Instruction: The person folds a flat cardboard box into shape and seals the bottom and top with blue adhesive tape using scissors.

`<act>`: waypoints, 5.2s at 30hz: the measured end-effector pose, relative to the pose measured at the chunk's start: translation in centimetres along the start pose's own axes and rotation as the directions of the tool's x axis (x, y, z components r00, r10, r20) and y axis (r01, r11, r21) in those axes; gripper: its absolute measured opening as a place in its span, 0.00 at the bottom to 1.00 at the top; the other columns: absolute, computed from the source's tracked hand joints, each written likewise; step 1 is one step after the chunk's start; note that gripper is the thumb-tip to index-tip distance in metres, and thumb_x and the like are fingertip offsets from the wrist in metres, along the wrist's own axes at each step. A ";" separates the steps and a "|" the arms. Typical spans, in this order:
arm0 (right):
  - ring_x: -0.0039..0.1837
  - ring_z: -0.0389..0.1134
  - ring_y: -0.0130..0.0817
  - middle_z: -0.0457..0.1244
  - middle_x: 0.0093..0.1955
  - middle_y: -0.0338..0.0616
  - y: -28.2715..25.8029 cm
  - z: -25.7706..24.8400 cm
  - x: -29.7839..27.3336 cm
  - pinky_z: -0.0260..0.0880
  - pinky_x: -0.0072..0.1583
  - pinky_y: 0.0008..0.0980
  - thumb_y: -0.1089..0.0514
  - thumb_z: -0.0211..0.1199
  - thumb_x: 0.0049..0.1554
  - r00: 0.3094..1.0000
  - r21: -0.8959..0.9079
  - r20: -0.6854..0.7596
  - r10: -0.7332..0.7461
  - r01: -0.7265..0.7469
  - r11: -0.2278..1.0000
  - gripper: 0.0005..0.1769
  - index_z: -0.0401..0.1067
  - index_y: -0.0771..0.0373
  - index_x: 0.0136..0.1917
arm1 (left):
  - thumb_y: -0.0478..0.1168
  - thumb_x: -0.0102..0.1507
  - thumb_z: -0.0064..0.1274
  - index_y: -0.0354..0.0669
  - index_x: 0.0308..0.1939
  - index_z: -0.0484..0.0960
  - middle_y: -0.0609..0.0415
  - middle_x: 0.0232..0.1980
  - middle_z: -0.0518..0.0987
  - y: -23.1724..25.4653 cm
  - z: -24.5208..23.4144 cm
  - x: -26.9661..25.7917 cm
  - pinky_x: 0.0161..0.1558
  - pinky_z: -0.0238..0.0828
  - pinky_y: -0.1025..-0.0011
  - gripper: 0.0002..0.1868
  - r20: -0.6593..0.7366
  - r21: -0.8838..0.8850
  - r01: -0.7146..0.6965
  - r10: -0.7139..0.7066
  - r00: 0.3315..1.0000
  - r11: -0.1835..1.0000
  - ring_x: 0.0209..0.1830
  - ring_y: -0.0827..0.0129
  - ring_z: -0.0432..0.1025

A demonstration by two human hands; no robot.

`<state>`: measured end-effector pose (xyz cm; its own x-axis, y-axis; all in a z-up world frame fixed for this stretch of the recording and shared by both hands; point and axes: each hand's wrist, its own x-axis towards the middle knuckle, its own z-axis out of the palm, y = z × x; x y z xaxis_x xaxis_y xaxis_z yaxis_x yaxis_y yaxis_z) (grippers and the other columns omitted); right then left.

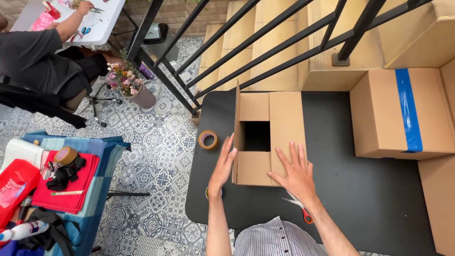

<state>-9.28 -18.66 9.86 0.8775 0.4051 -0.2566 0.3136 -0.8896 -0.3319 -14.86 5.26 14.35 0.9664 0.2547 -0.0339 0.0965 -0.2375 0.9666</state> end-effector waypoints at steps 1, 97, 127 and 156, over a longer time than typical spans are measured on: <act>0.89 0.25 0.50 0.31 0.90 0.45 -0.1 -0.1 -0.1 0.47 0.74 0.58 0.19 0.52 0.56 1.000 0.007 -0.008 0.007 -0.007 1.000 0.48 0.46 0.30 0.83 | 0.54 0.73 0.33 0.47 0.81 0.53 0.27 0.81 0.48 0.0 0.4 0.0 0.76 0.29 0.37 0.34 0.067 -0.084 0.052 -0.046 0.997 0.995 0.82 0.33 0.36; 0.68 0.68 0.35 0.66 0.61 0.26 3.5 -1.3 5.2 0.54 0.77 0.56 0.41 0.71 0.54 0.820 0.143 -0.495 -0.288 0.403 0.904 0.21 0.77 0.39 0.61 | 0.40 0.62 0.65 0.47 0.50 0.88 0.56 0.47 0.87 -10.2 11.6 2.5 0.62 0.69 0.67 0.12 0.076 -0.234 -0.075 0.095 0.993 0.969 0.56 0.75 0.76; 0.59 0.71 0.42 0.66 0.51 0.42 0.7 -1.7 1.7 0.68 0.63 0.37 0.60 0.55 0.66 0.575 -0.062 -0.672 -0.467 0.584 0.810 0.05 0.68 0.59 0.47 | 0.41 0.59 0.66 0.46 0.48 0.86 0.50 0.47 0.86 -10.6 12.8 1.8 0.70 0.63 0.52 0.13 -0.032 -0.082 -0.355 0.354 0.935 0.931 0.57 0.52 0.78; 0.60 0.73 0.41 0.71 0.54 0.45 -3.9 -10.5 -3.6 0.69 0.71 0.46 0.73 0.63 0.54 0.607 -0.316 -0.566 -0.558 0.465 0.827 0.16 0.77 0.64 0.55 | 0.36 0.68 0.50 0.44 0.42 0.72 0.55 0.39 0.72 -6.1 10.5 1.5 0.64 0.45 0.52 0.03 0.098 -0.006 -0.425 0.423 0.901 0.905 0.43 0.62 0.67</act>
<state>-9.87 -18.84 21.59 0.5628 0.6226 0.5437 0.7823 -0.6136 -0.1072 -11.47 -2.76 5.73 0.9347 0.0367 0.3535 -0.3245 -0.3176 0.8910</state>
